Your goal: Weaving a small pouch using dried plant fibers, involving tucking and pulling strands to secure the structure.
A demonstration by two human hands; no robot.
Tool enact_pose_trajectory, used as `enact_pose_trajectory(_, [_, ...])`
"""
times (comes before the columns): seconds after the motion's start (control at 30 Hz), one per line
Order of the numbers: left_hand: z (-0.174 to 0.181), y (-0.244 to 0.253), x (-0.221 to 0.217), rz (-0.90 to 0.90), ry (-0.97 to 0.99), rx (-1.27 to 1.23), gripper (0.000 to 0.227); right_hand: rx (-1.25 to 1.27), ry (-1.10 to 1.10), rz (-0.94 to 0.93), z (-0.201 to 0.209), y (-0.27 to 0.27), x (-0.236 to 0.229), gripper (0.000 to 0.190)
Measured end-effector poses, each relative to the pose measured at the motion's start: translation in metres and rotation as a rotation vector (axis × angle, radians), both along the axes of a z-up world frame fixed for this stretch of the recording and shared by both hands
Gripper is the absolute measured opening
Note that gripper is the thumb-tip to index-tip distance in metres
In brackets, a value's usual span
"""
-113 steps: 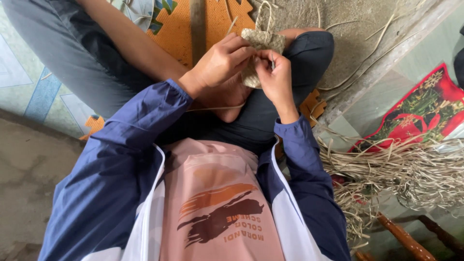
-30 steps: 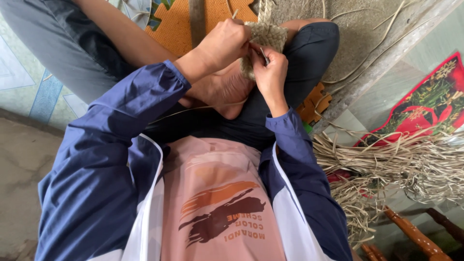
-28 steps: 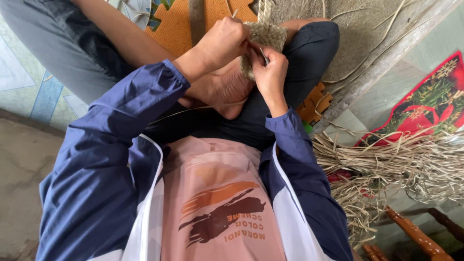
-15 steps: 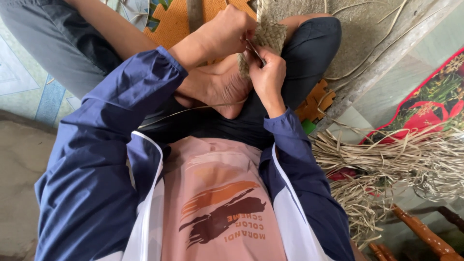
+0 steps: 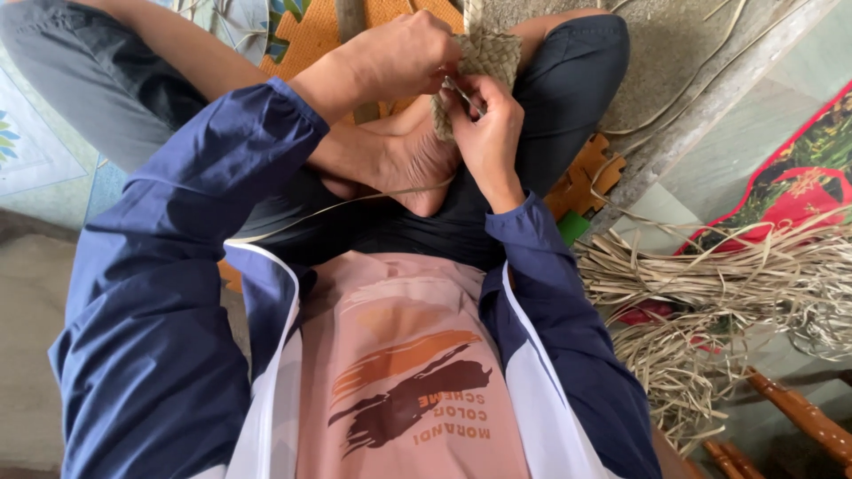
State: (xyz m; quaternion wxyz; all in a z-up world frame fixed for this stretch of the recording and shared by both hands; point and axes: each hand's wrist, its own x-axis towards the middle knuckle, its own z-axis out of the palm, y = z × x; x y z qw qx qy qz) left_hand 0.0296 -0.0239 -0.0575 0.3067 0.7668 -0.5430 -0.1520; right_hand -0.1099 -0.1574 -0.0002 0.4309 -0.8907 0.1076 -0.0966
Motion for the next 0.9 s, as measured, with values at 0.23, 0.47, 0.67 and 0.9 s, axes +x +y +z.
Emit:
enact_pose_trajectory(0.23, [-0.009,-0.011,0.000,0.008,-0.026,0.017,0.014,-0.027,0.000,0.026,0.002,0.003,-0.003,0.019])
enact_pose_trajectory(0.47, [-0.044,-0.015,-0.001,0.130,0.091,0.003,0.015,-0.116,-0.033,0.012,-0.003,0.002,-0.005,0.021])
enact_pose_trajectory(0.67, [-0.041,-0.016,-0.004,0.098,0.111,0.004,0.014,-0.122,-0.049,0.014,-0.007,0.000,-0.005,0.024])
enact_pose_trajectory(0.9, [-0.016,-0.010,0.002,-0.028,0.043,0.061,0.013,0.014,-0.075,-0.003,-0.011,-0.004,-0.007,0.027])
